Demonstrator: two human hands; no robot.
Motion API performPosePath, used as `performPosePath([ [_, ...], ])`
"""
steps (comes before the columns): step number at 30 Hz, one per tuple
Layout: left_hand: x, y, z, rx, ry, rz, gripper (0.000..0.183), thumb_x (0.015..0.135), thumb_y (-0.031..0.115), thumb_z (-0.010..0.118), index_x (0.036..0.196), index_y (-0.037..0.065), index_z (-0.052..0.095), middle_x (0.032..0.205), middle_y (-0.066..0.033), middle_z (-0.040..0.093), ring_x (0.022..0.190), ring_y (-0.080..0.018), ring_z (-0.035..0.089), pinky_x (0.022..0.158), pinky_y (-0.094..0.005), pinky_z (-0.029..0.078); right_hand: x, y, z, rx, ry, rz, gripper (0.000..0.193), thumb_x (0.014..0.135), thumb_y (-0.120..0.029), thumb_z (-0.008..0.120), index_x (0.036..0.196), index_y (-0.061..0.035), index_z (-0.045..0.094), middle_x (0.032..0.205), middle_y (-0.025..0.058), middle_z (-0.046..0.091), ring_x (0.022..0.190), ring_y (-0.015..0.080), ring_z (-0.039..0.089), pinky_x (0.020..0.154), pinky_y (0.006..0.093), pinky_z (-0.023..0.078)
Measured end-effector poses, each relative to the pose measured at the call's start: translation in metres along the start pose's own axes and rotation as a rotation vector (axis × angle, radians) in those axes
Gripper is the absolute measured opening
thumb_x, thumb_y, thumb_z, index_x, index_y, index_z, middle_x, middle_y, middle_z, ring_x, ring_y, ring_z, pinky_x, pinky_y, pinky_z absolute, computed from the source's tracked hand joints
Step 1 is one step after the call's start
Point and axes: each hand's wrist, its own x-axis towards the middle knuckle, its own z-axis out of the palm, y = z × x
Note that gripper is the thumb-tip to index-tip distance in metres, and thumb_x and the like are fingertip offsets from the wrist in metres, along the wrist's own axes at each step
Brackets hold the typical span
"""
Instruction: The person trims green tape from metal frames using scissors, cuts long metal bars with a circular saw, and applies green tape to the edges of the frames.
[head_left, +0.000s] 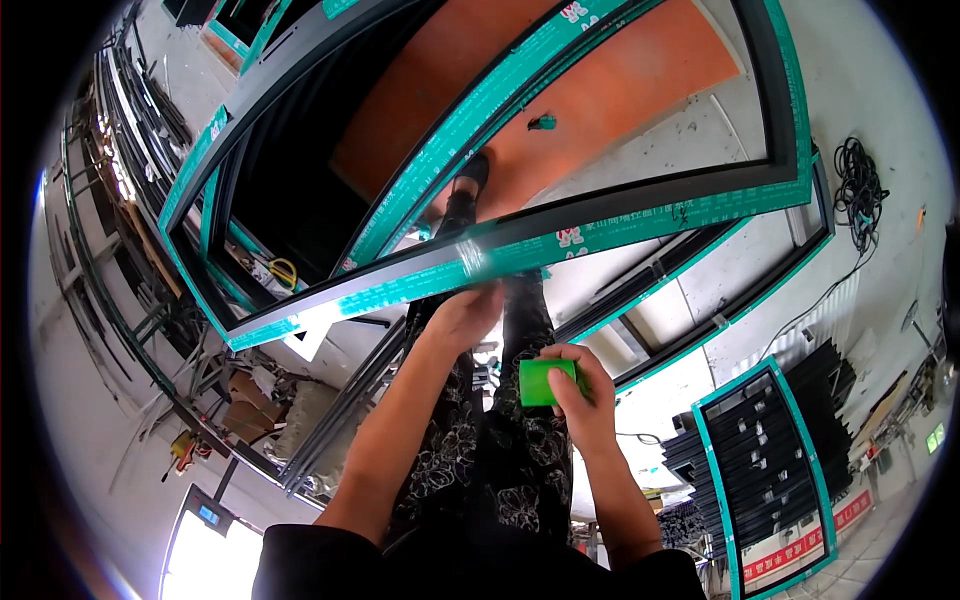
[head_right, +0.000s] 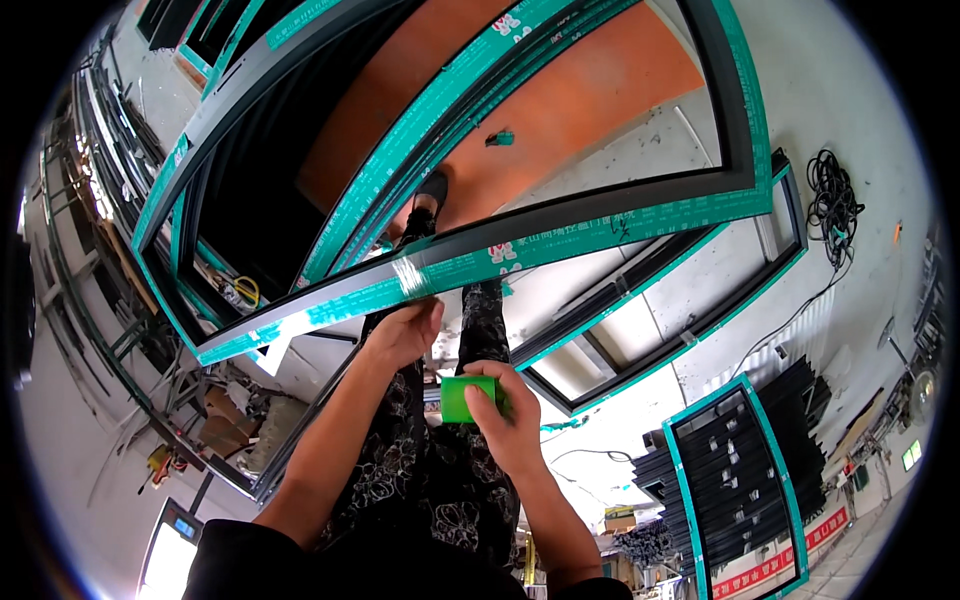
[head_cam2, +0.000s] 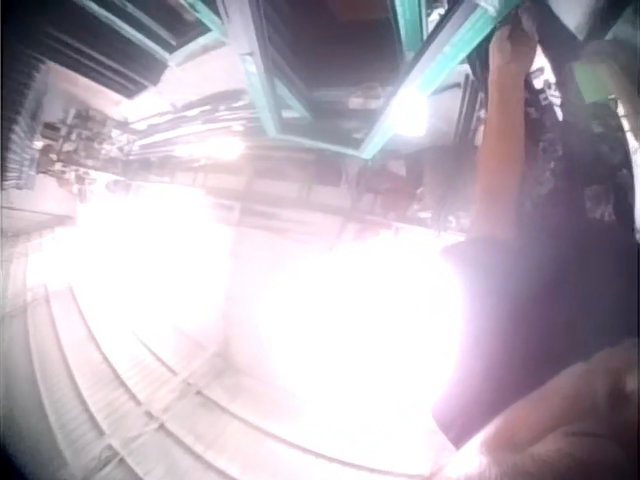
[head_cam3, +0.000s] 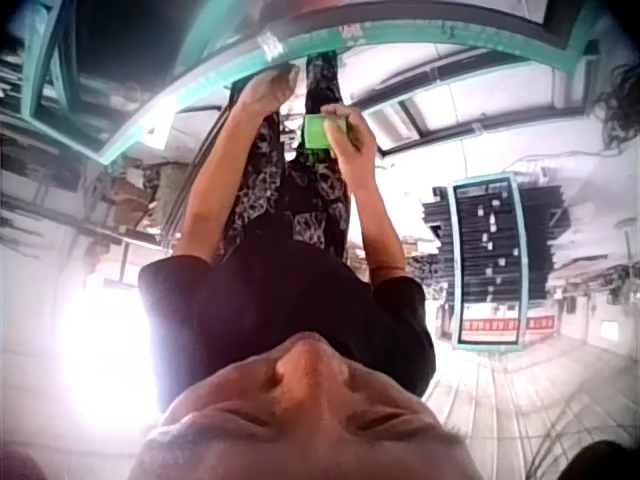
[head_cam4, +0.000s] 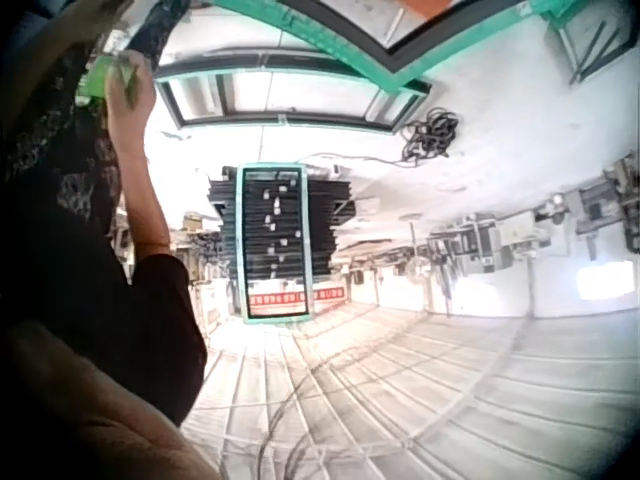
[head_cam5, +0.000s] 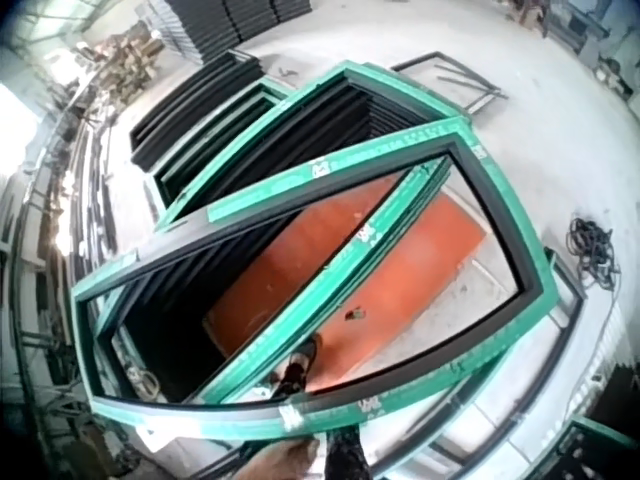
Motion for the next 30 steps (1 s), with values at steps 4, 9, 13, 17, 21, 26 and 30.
performPosePath([
  [4,-0.04,0.032,-0.047,-0.018,0.485,0.165,0.033,0.097,0.013,0.037,0.115,-0.008,0.054,0.11,-0.0203,0.064,0.101,-0.034,0.062,0.087,-0.0436,0.056,0.016,-0.003,0.004,0.077,-0.025,0.04,0.027,0.093,-0.018,0.06,0.116,-0.003,0.059,0.105,0.004,0.065,0.067,0.0061,0.051,0.057,0.0211,0.04],
  [9,-0.142,0.029,0.045,0.646,0.308,0.429,0.021,0.096,0.017,0.057,0.105,-0.001,0.057,0.096,-0.0126,0.066,0.091,-0.0255,0.066,0.076,-0.0366,0.056,0.031,-0.019,0.017,0.222,-0.098,0.022,0.034,0.091,-0.016,0.059,0.123,-0.0035,0.056,0.107,0.007,0.064,0.07,0.0085,0.051,0.059,0.0238,0.041],
  [13,-0.184,0.006,0.13,1.679,-0.061,0.815,0.035,0.09,0.01,0.068,0.122,0.0,0.057,0.116,-0.0102,0.061,0.107,-0.0204,0.059,0.087,-0.033,0.05,0.045,-0.028,0.035,0.358,-0.216,0.081,0.039,0.092,-0.016,0.054,0.129,-0.0042,0.054,0.106,0.0044,0.063,0.077,0.0093,0.053,0.065,0.0244,0.043],
  [17,-0.188,0.013,0.179,1.932,-0.176,0.999,0.042,0.079,0.007,0.078,0.119,0.001,0.064,0.121,-0.0114,0.059,0.113,-0.0215,0.058,0.096,-0.0335,0.048,0.061,-0.043,0.062,0.389,-0.27,0.12,0.043,0.095,-0.017,0.05,0.135,-0.0038,0.051,0.111,0.0052,0.06,0.088,0.0109,0.055,0.07,0.0266,0.045],
  [21,-0.187,0.042,0.177,1.553,-0.125,0.853,0.034,0.081,0.0,0.074,0.114,0.0,0.068,0.123,-0.0117,0.058,0.115,-0.0218,0.057,0.097,-0.0335,0.048,0.076,-0.062,0.094,0.433,-0.303,0.151,0.049,0.096,-0.026,0.059,0.139,-0.0055,0.049,0.115,0.0054,0.058,0.091,0.0106,0.055,0.069,0.0257,0.046],
  [26,-0.195,0.082,0.191,1.299,-0.175,0.858,0.021,0.084,-0.005,0.07,0.104,-0.001,0.07,0.118,-0.0117,0.06,0.109,-0.0219,0.06,0.094,-0.0338,0.05,0.101,-0.065,0.134,0.663,-0.376,0.421,0.062,0.091,-0.045,0.065,0.135,-0.0034,0.049,0.111,0.0056,0.063,0.09,0.014,0.063,0.064,0.0252,0.05],
  [30,-0.209,0.123,0.213,1.454,-0.09,0.975,0.02,0.079,0.003,0.074,0.099,0.005,0.073,0.104,-0.009,0.068,0.098,-0.0239,0.065,0.083,-0.0341,0.052,0.118,-0.086,0.164,0.566,-0.396,0.425,0.057,0.094,-0.043,0.063,0.133,-0.0037,0.053,0.098,0.0024,0.064,0.079,0.0108,0.06,0.062,0.0242,0.047],
])
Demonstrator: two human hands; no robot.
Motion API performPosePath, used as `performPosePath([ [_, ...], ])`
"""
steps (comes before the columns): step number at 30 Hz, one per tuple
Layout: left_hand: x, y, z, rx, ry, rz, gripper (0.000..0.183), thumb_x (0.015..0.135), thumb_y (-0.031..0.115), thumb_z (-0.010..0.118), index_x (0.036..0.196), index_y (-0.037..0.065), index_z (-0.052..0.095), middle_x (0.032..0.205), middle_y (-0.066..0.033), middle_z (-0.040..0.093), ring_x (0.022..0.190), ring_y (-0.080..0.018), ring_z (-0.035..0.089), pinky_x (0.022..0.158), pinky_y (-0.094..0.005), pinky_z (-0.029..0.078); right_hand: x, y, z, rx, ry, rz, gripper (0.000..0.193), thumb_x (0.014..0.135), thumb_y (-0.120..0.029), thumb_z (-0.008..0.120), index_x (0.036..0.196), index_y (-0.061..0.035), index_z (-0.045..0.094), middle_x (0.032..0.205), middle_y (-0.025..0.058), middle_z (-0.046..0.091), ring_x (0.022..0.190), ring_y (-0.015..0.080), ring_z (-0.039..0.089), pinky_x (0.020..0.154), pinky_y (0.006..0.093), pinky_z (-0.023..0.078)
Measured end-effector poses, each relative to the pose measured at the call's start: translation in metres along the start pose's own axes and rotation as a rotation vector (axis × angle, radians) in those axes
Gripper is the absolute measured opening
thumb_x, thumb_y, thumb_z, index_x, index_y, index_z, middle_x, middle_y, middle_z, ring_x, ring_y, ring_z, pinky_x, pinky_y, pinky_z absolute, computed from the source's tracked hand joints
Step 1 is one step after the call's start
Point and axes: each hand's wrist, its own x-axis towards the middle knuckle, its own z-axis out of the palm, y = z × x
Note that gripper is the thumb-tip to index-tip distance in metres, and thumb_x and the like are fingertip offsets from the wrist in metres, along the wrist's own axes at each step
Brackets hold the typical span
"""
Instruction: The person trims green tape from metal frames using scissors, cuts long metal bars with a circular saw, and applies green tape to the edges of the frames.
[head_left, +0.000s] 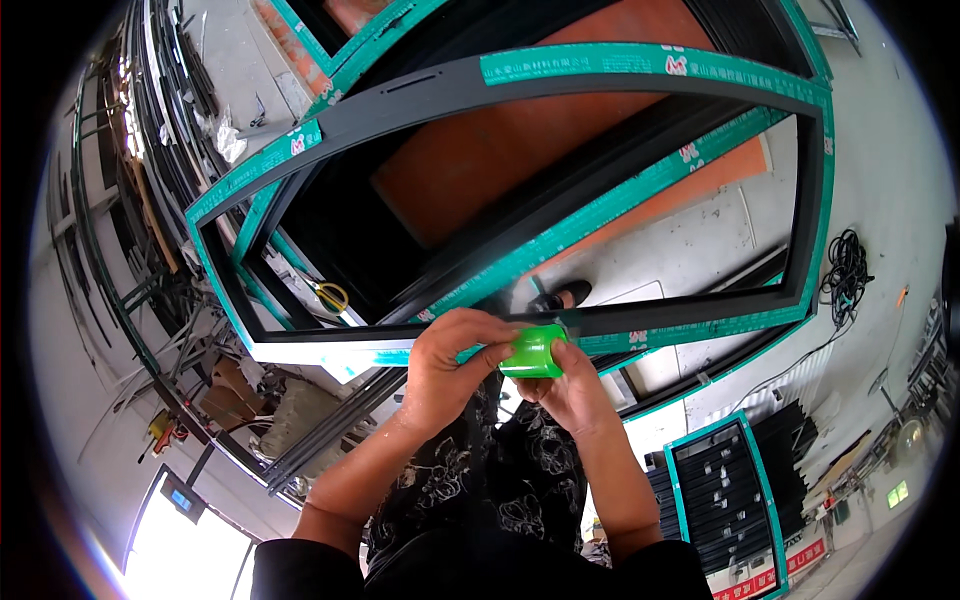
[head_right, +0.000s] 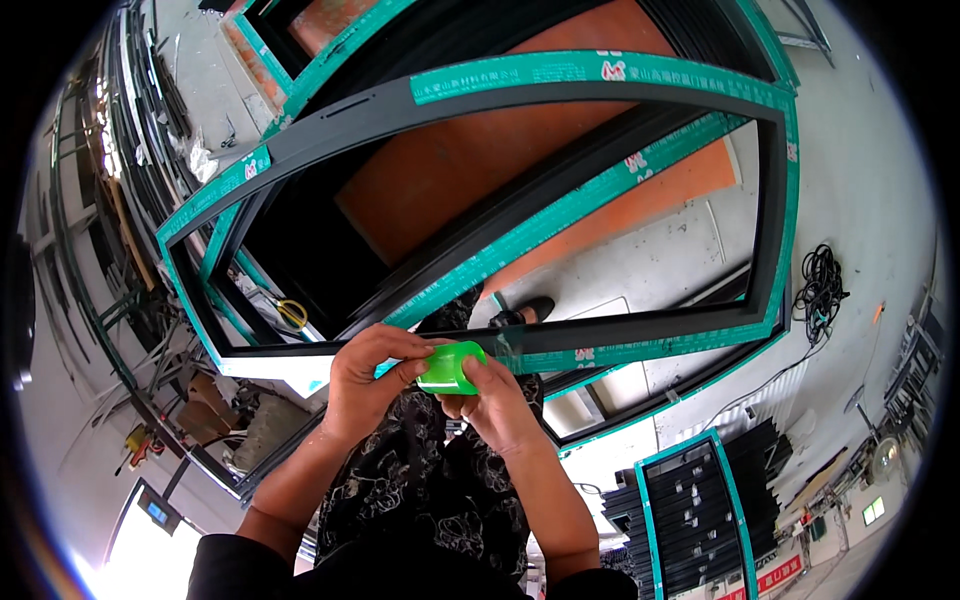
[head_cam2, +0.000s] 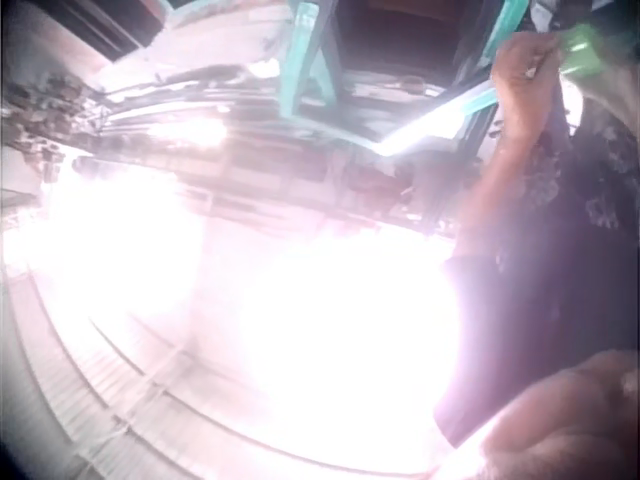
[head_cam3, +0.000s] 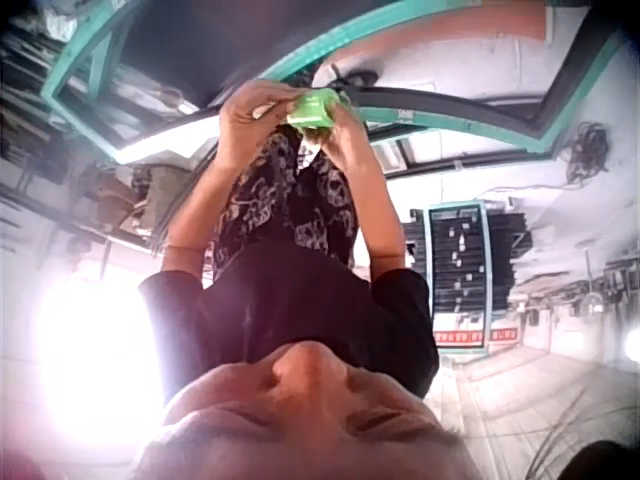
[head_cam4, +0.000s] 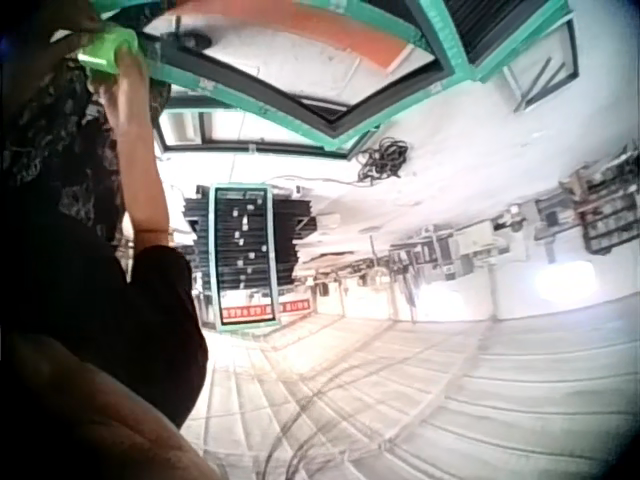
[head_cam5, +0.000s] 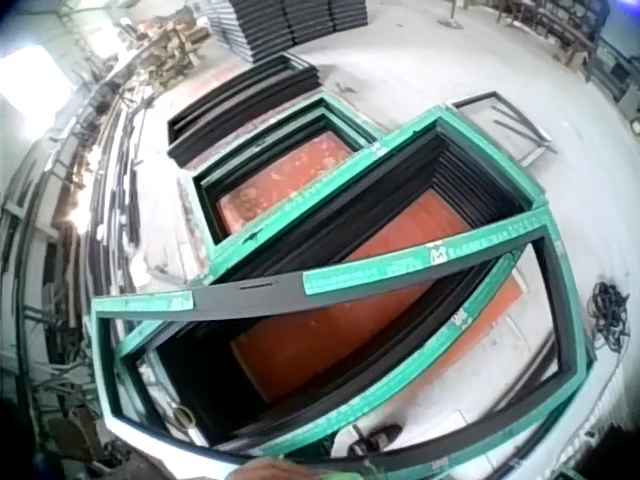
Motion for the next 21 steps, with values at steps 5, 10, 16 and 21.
performPosePath([
  [5,0.036,0.022,-0.035,0.418,-0.15,0.273,0.014,0.073,0.001,0.074,0.086,0.004,0.069,0.085,-0.007,0.067,0.085,-0.0264,0.065,0.074,-0.0365,0.05,0.018,-0.015,0.021,-0.227,0.029,-0.043,0.048,0.095,-0.036,0.063,0.127,0.0006,0.058,0.095,0.0042,0.065,0.073,0.0092,0.058,0.058,0.0229,0.045],
  [10,0.052,0.025,-0.034,0.687,-0.22,0.412,0.017,0.069,0.003,0.071,0.083,0.007,0.063,0.084,-0.0062,0.063,0.083,-0.0272,0.062,0.072,-0.0372,0.05,0.031,-0.033,0.025,-0.299,0.024,0.013,0.047,0.094,-0.036,0.064,0.121,0.0018,0.061,0.086,0.0032,0.064,0.065,0.0086,0.056,0.056,0.0233,0.045],
  [16,0.063,0.032,-0.025,0.504,-0.123,0.353,0.024,0.065,-0.004,0.068,0.084,0.006,0.058,0.086,-0.0076,0.06,0.081,-0.0294,0.06,0.071,-0.0377,0.049,0.048,-0.052,0.021,-0.132,0.015,0.099,0.044,0.091,-0.047,0.066,0.104,-0.0057,0.06,0.085,0.0042,0.064,0.067,0.0132,0.061,0.055,0.0246,0.047],
  [21,0.078,0.045,-0.027,0.232,-0.146,0.203,0.021,0.071,-0.009,0.062,0.087,0.003,0.056,0.087,-0.0079,0.06,0.08,-0.0243,0.06,0.074,-0.033,0.048,0.06,-0.073,0.021,-0.11,-0.041,0.06,0.052,0.097,-0.047,0.058,0.116,0.0012,0.061,0.088,0.0059,0.065,0.068,0.0112,0.062,0.056,0.0234,0.051],
])
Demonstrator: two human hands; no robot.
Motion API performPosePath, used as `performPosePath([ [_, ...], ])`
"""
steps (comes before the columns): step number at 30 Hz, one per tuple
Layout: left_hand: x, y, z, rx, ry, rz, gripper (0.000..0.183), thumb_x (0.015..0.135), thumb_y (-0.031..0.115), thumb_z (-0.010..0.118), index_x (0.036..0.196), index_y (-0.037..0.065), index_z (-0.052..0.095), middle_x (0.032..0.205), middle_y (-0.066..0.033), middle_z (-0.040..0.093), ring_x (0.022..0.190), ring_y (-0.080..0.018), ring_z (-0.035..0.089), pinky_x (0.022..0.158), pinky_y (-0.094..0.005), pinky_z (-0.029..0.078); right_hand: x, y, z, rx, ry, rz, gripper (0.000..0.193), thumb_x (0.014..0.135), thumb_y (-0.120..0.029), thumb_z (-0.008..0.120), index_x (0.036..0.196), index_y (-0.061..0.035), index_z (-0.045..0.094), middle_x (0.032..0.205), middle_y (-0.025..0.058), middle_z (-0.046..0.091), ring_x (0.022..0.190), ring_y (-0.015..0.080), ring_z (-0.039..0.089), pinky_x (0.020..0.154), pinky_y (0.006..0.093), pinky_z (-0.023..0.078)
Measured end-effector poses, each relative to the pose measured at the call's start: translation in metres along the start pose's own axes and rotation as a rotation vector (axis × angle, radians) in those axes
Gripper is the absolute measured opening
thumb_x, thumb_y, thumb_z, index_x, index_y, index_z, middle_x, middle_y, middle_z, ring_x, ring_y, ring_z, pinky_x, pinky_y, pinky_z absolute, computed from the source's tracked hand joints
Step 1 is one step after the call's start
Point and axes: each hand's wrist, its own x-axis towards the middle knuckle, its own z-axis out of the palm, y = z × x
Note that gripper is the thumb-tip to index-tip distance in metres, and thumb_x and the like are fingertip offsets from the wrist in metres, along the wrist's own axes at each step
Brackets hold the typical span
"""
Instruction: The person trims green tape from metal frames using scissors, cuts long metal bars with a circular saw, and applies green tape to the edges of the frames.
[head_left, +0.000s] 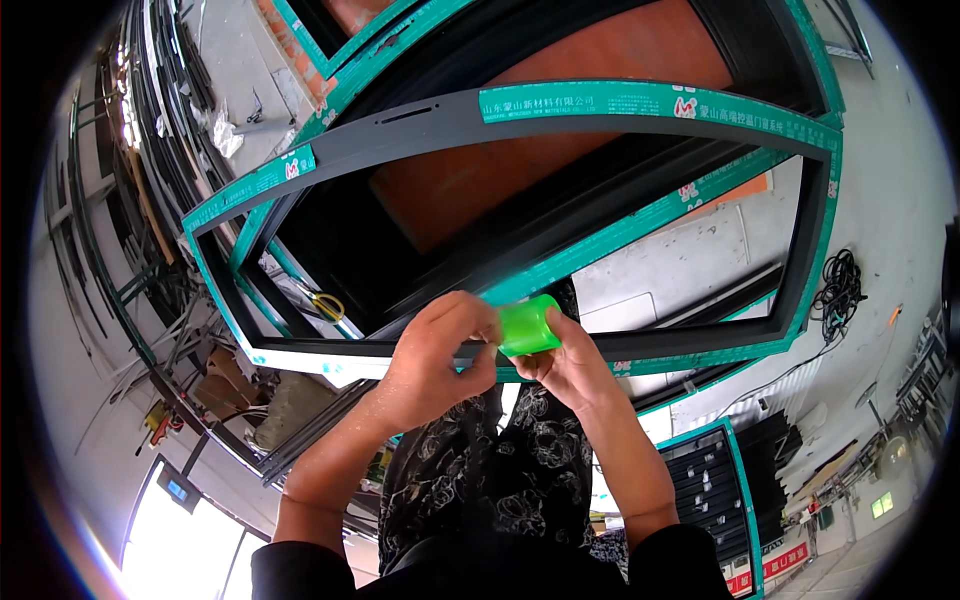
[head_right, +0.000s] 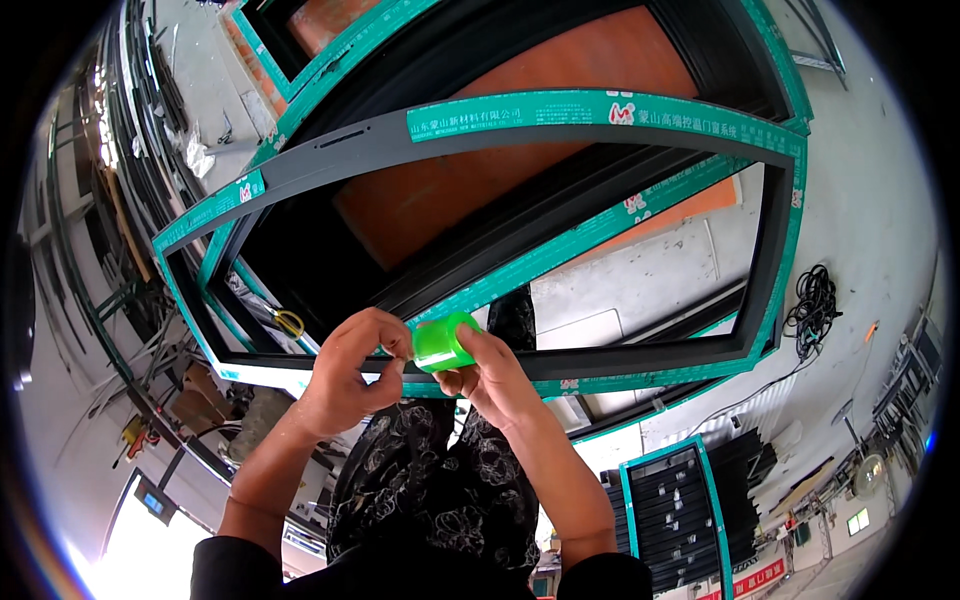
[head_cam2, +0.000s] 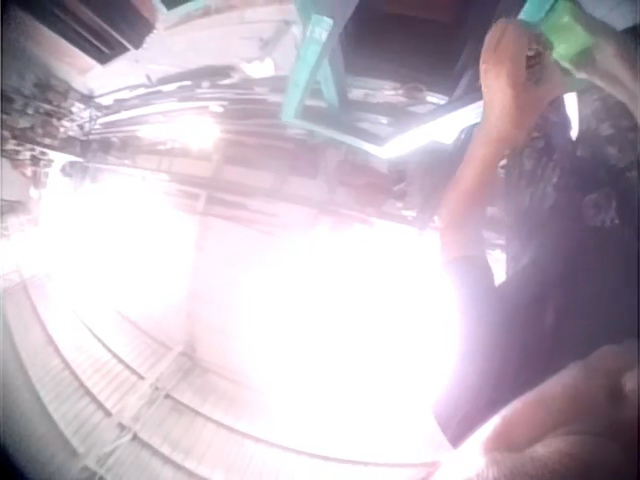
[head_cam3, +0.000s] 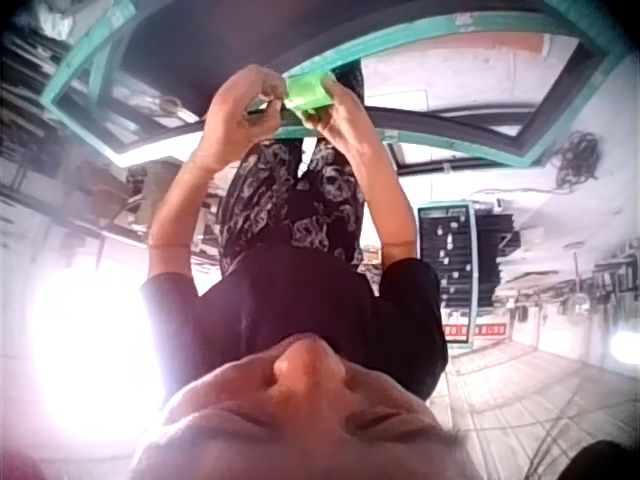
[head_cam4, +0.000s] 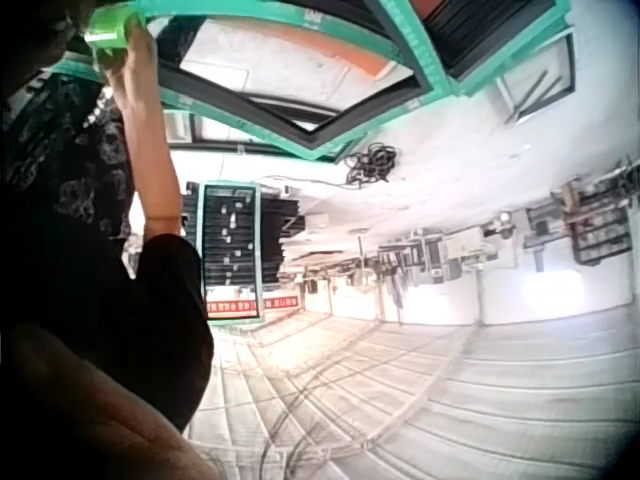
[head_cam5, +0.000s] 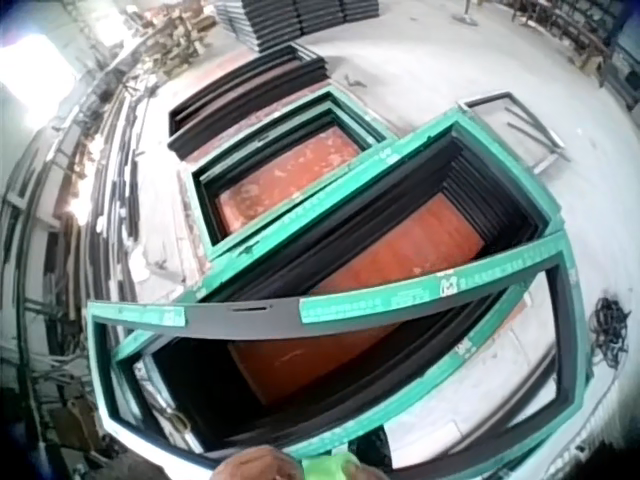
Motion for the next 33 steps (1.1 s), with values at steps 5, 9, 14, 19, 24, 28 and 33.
performPosePath([
  [5,0.025,-0.003,0.006,0.097,-0.008,-0.102,0.015,0.082,-0.007,0.057,0.093,0.002,0.053,0.086,-0.0074,0.057,0.076,-0.0193,0.058,0.071,-0.0293,0.048,0.016,-0.011,0.011,0.156,0.084,0.021,0.044,0.096,-0.044,0.061,0.117,-0.0059,0.059,0.097,0.0035,0.063,0.082,0.0144,0.061,0.063,0.0263,0.052],
  [9,0.067,-0.005,-0.005,-0.16,0.066,-0.24,0.009,0.093,-0.001,0.052,0.098,0.005,0.049,0.083,0.0005,0.049,0.073,-0.0052,0.045,0.064,-0.0213,0.04,0.047,-0.018,0.01,0.434,0.039,-0.015,0.039,0.096,-0.041,0.062,0.114,-0.0073,0.056,0.103,0.0078,0.062,0.091,0.0196,0.063,0.072,0.0304,0.057],
  [14,0.182,-0.05,-0.053,0.089,0.428,0.001,0.005,0.094,0.004,0.052,0.098,0.005,0.049,0.079,-0.0034,0.05,0.067,-0.0109,0.048,0.059,-0.0266,0.042,0.131,-0.044,-0.003,0.788,0.131,-0.087,0.035,0.093,-0.029,0.065,0.114,-0.0037,0.054,0.112,0.0131,0.06,0.101,0.0293,0.062,0.09,0.0389,0.057],
  [19,0.277,-0.136,-0.044,0.617,0.237,-0.12,0.017,0.087,0.011,0.059,0.1,0.002,0.052,0.085,-0.0224,0.061,0.077,-0.0417,0.061,0.071,-0.0481,0.049,0.26,-0.06,-0.033,0.733,0.329,-0.096,0.038,0.097,-0.035,0.06,0.118,-0.0038,0.054,0.117,0.0117,0.059,0.102,0.0267,0.062,0.09,0.0371,0.056],
  [24,0.292,-0.124,-0.03,0.743,0.224,-0.041,0.057,0.076,0.025,0.08,0.124,0.006,0.055,0.122,-0.0155,0.059,0.117,-0.0345,0.054,0.098,-0.0432,0.045,0.324,-0.149,-0.05,0.605,-0.225,-0.149,0.029,0.099,-0.034,0.055,0.116,-0.0108,0.057,0.108,0.0071,0.065,0.102,0.0199,0.062,0.086,0.0335,0.054],
  [28,0.288,-0.125,-0.039,0.752,0.183,0.023,0.067,0.073,0.033,0.084,0.128,0.008,0.055,0.127,-0.0162,0.059,0.122,-0.034,0.054,0.099,-0.0429,0.045,0.323,-0.161,-0.035,0.331,-0.288,-0.145,0.026,0.099,-0.031,0.056,0.115,-0.0099,0.057,0.108,0.0058,0.064,0.102,0.0187,0.061,0.087,0.0331,0.053],
  [33,0.289,-0.115,-0.042,0.576,0.045,-0.292,0.063,0.07,0.039,0.084,0.119,0.007,0.061,0.106,-0.0158,0.068,0.102,-0.0352,0.064,0.088,-0.0436,0.051,0.278,-0.154,-0.04,0.048,-0.117,-0.34,0.023,0.099,-0.027,0.057,0.113,-0.0087,0.057,0.108,0.0041,0.063,0.101,0.0172,0.06,0.087,0.0327,0.053],
])
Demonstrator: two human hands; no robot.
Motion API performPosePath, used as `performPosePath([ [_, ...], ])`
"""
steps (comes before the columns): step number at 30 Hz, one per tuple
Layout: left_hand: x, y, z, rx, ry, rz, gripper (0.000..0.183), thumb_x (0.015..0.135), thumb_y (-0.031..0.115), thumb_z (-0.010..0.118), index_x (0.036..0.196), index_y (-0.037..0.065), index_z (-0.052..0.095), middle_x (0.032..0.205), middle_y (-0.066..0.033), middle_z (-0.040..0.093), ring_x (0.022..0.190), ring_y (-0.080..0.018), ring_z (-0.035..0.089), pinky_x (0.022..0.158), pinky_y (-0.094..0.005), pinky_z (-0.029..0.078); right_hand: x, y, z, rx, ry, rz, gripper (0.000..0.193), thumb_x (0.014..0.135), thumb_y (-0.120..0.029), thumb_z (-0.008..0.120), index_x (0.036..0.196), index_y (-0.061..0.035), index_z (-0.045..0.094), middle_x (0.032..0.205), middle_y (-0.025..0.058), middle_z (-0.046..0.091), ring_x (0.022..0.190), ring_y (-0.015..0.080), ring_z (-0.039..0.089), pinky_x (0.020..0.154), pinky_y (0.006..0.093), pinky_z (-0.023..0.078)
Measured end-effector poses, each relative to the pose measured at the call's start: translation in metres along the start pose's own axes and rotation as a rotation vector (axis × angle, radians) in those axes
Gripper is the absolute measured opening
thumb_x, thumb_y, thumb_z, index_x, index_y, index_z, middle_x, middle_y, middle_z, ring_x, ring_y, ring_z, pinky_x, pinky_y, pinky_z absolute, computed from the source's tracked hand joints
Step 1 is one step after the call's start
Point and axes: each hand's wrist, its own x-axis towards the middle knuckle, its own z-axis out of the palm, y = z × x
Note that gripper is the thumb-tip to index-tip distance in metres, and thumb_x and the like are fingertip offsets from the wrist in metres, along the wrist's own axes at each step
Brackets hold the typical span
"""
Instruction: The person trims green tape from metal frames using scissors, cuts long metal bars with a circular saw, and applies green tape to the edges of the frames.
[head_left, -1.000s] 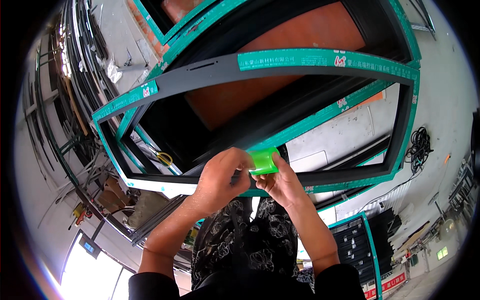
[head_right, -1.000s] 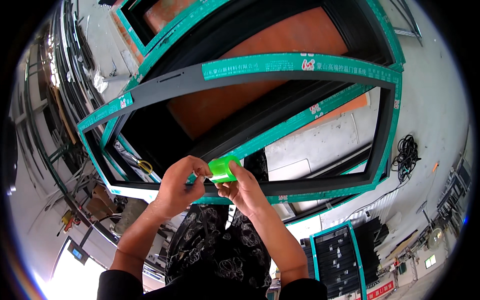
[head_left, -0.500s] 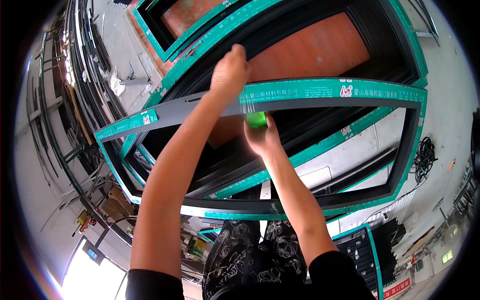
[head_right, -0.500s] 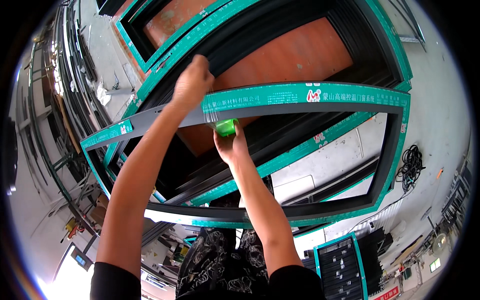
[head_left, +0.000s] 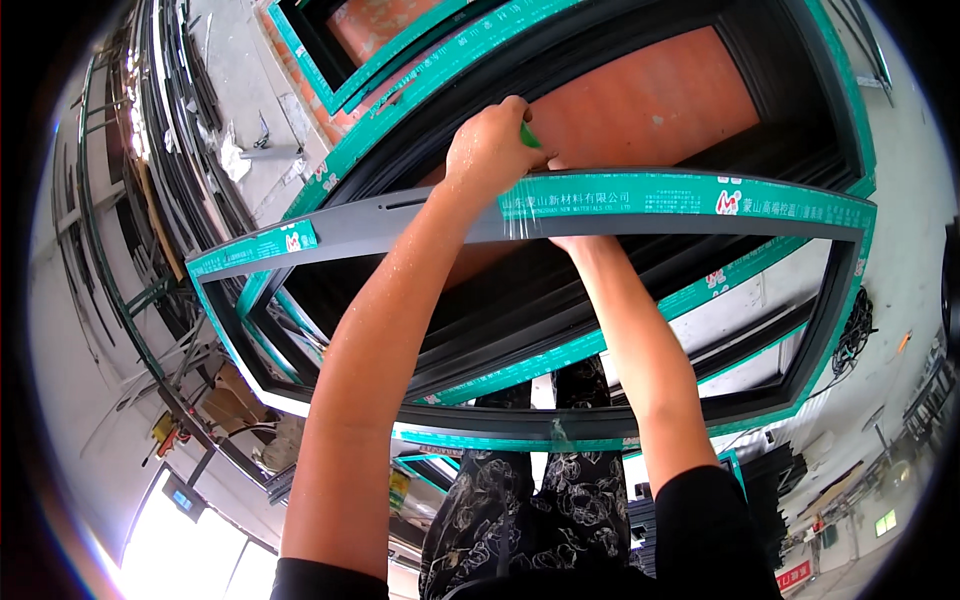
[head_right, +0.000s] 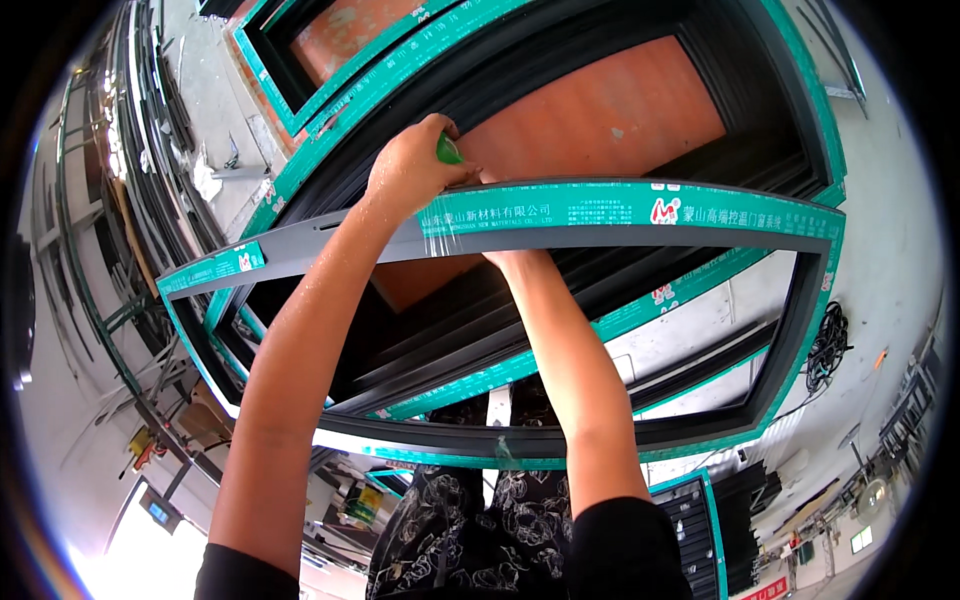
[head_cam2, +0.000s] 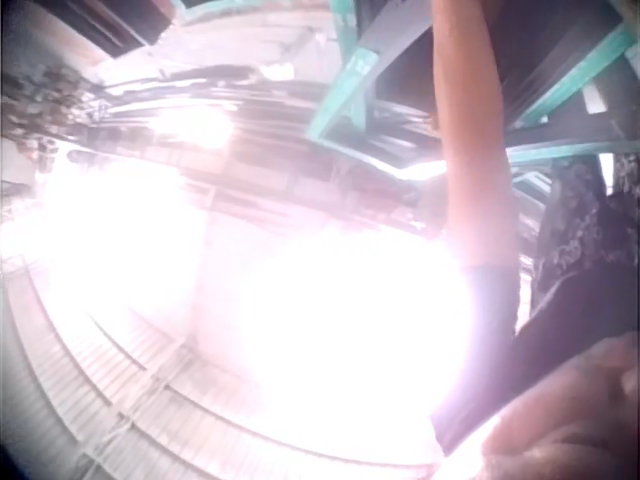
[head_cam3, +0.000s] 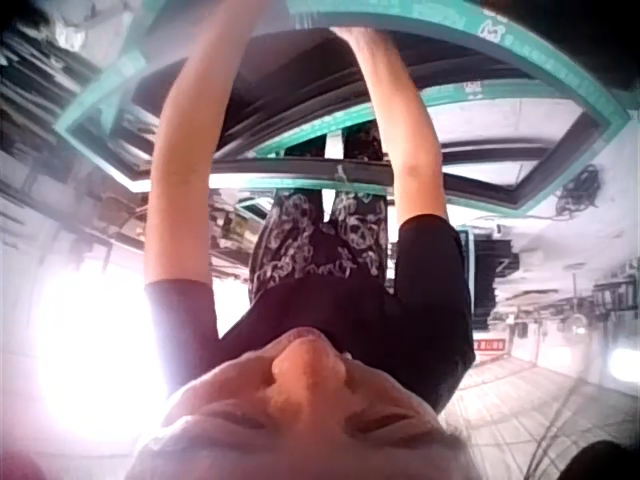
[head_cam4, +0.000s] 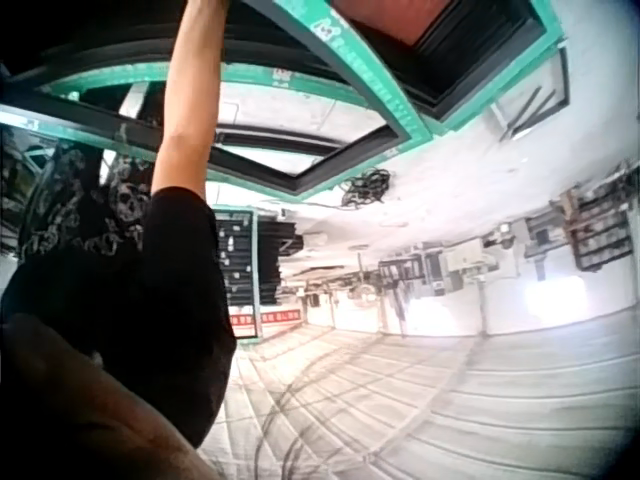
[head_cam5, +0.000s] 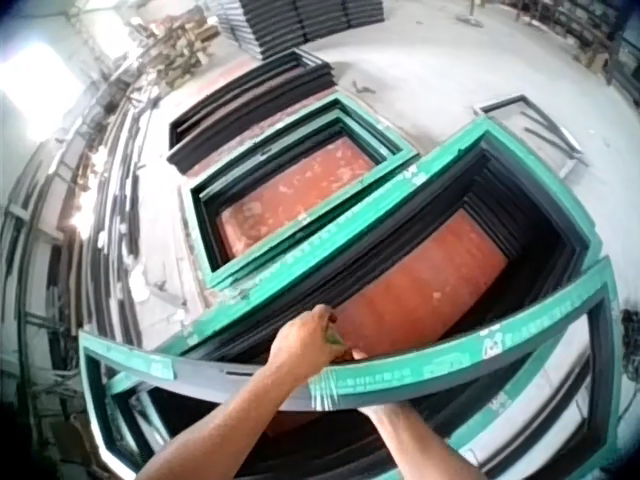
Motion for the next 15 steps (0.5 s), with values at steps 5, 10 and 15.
performPosePath([
  [5,0.003,-0.016,0.01,0.024,0.153,0.105,0.053,0.071,0.036,0.082,0.111,0.005,0.063,0.099,-0.0199,0.068,0.096,-0.0387,0.065,0.082,-0.0439,0.052,-0.136,0.005,0.047,-1.402,0.199,-0.501,0.022,0.09,-0.019,0.065,0.107,-0.0056,0.063,0.1,0.0085,0.07,0.092,0.021,0.065,0.091,0.0401,0.05],
  [10,0.004,-0.013,0.0,-0.017,0.112,0.114,0.056,0.071,0.037,0.082,0.112,0.004,0.062,0.1,-0.0204,0.068,0.096,-0.0395,0.065,0.082,-0.0436,0.052,-0.104,-0.01,0.1,-2.26,-0.153,-0.942,0.042,0.084,-0.013,0.064,0.125,-0.0057,0.061,0.134,0.0078,0.059,0.13,0.0239,0.05,0.111,0.0413,0.037],
  [15,0.007,-0.033,-0.057,-0.489,0.058,-0.114,0.059,0.073,0.04,0.085,0.113,0.002,0.062,0.091,-0.0078,0.066,0.084,-0.016,0.063,0.072,-0.0309,0.053,-0.107,0.009,0.088,-2.243,-0.093,-1.139,0.041,0.088,-0.013,0.059,0.128,-0.0055,0.059,0.139,0.0065,0.056,0.137,0.0215,0.044,0.115,0.0425,0.033],
])
